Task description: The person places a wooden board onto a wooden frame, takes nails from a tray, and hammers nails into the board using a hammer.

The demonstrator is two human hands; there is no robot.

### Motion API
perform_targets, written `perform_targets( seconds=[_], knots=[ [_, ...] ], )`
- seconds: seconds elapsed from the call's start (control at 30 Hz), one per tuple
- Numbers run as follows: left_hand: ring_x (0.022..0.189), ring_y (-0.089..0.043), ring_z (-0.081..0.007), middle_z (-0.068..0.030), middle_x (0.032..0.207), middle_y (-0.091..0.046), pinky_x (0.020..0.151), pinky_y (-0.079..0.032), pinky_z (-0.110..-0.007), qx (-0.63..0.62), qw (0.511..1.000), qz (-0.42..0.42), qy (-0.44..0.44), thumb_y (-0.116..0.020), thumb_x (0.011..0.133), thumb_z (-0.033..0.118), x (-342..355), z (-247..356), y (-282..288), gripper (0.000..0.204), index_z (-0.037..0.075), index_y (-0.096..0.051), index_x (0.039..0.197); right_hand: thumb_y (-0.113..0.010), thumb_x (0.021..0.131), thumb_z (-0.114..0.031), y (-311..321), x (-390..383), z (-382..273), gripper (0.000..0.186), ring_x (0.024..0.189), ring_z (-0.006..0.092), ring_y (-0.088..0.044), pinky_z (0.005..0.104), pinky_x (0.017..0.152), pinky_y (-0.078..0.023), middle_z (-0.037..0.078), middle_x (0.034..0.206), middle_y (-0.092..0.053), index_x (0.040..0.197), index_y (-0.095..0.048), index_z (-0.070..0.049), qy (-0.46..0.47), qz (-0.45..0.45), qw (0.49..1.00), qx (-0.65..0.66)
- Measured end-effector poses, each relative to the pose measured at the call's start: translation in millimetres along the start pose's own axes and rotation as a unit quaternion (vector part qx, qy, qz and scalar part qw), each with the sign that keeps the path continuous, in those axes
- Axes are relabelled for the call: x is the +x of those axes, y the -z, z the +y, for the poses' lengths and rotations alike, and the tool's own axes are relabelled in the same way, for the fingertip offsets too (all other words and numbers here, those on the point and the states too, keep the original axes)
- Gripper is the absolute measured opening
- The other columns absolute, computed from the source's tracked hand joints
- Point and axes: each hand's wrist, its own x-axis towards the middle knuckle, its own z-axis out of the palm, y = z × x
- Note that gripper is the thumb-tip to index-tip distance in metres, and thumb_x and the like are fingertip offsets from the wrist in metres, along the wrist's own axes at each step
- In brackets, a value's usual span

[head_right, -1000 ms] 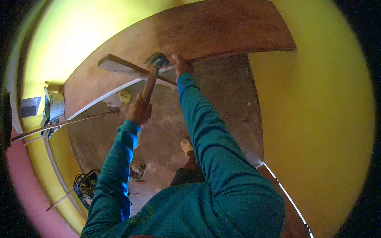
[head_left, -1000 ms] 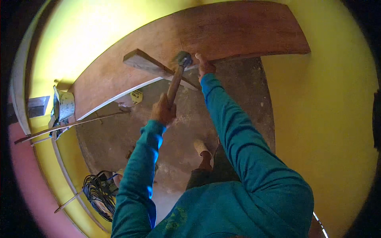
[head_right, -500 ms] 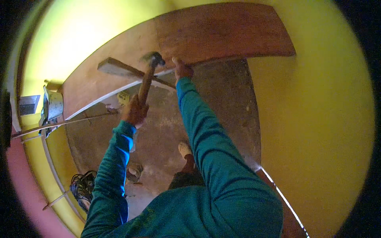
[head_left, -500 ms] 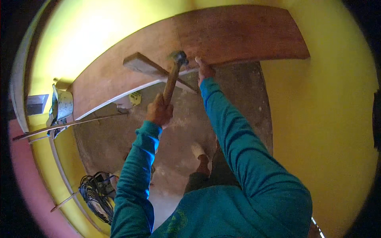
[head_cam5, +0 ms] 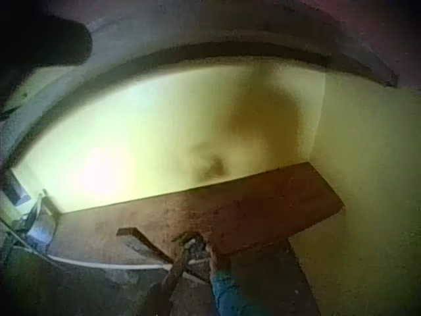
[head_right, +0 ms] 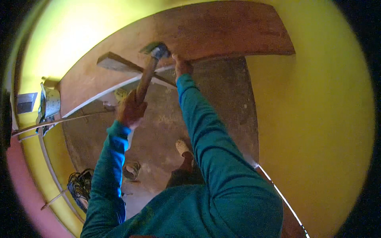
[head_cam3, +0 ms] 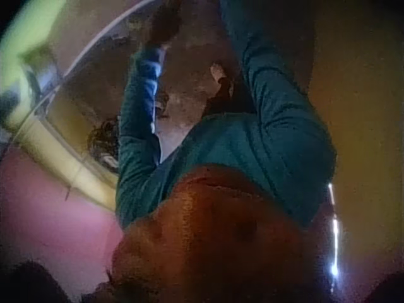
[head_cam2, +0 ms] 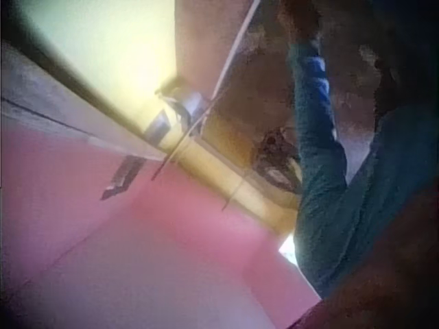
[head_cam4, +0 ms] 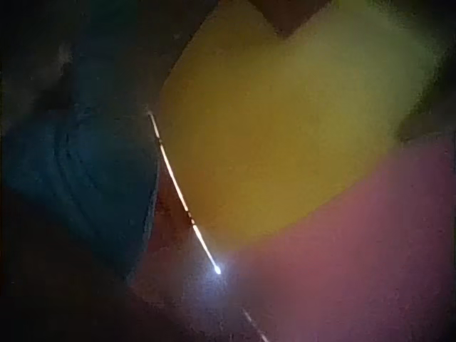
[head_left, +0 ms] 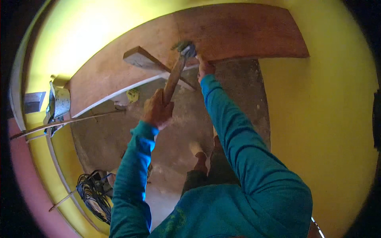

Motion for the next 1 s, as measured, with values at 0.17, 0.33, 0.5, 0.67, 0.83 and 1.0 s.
perform_targets(
  seconds=[0.17,0.33,0.5,0.67,0.83,1.0],
  knots=[
    [0.068,-0.06,-0.0361,-0.0246,0.071,-0.055,0.056,-0.045,-0.043,-0.148,0.981,0.029,0.124,-0.056,0.075,0.014,-1.0,36.6,20.5,0.02,0.002,-0.046,0.087,-0.074,0.058,-0.043,-1.2,-16.6,-10.8,0.082,0.099,0.0266,-0.045,0.0456,0.073,-0.04,0.009,0.12,-0.047,0.125,-0.043,-0.008,-0.01,-0.005,1.0,-0.013],
    [0.062,-0.059,-0.0319,-0.0214,0.069,-0.055,0.055,-0.044,-0.042,-0.006,0.994,-0.003,0.107,-0.056,0.074,0.013,-32.4,-56.5,-43.4,0.02,0.002,-0.047,0.088,-0.073,0.06,-0.045,-22.9,-8.0,7.9,0.086,0.099,0.028,-0.046,0.0476,0.074,-0.04,0.009,0.122,-0.046,0.128,-0.038,-0.008,-0.079,-0.053,0.995,-0.022],
    [0.066,-0.055,-0.0282,-0.0137,0.075,-0.056,0.062,-0.046,-0.04,-0.028,0.999,-0.02,0.041,-0.057,0.079,0.028,-3.0,25.7,7.3,0.028,0.004,-0.052,0.092,-0.074,0.06,-0.041,0.8,-1.8,0.1,0.076,0.097,0.0281,-0.051,0.0436,0.077,-0.042,0.012,0.117,-0.052,0.119,-0.047,0.0,0.061,-0.009,0.998,0.004],
    [0.068,-0.056,-0.0407,-0.0198,0.074,-0.058,0.06,-0.045,-0.048,-0.091,0.993,0.021,0.067,-0.054,0.071,0.012,-13.9,-37.6,-47.0,0.028,0.002,-0.048,0.097,-0.074,0.062,-0.033,-15.6,-24.3,-11.0,0.063,0.092,0.0269,-0.056,0.0391,0.081,-0.044,0.013,0.111,-0.058,0.109,-0.056,0.005,-0.015,0.009,1.0,0.016],
    [0.074,-0.053,-0.0442,-0.0224,0.078,-0.054,0.063,-0.043,-0.049,-0.055,0.998,-0.015,0.027,-0.053,0.071,0.011,-17.1,-29.3,-45.9,0.026,0.004,-0.047,0.096,-0.075,0.058,-0.042,-4.0,2.6,-5.9,0.074,0.089,0.0266,-0.05,0.0409,0.071,-0.042,0.011,0.108,-0.053,0.115,-0.05,-0.001,0.05,-0.031,0.998,-0.017],
    [0.063,-0.051,-0.0362,-0.0195,0.074,-0.052,0.056,-0.042,-0.043,-0.208,0.968,0.008,0.138,-0.059,0.071,0.015,-10.4,20.1,-12.0,0.03,0.002,-0.046,0.094,-0.076,0.057,-0.04,8.6,-8.3,-9.4,0.075,0.092,0.0279,-0.051,0.0399,0.075,-0.041,0.014,0.11,-0.054,0.111,-0.051,0.005,0.025,0.027,0.999,0.005]
  ],
)
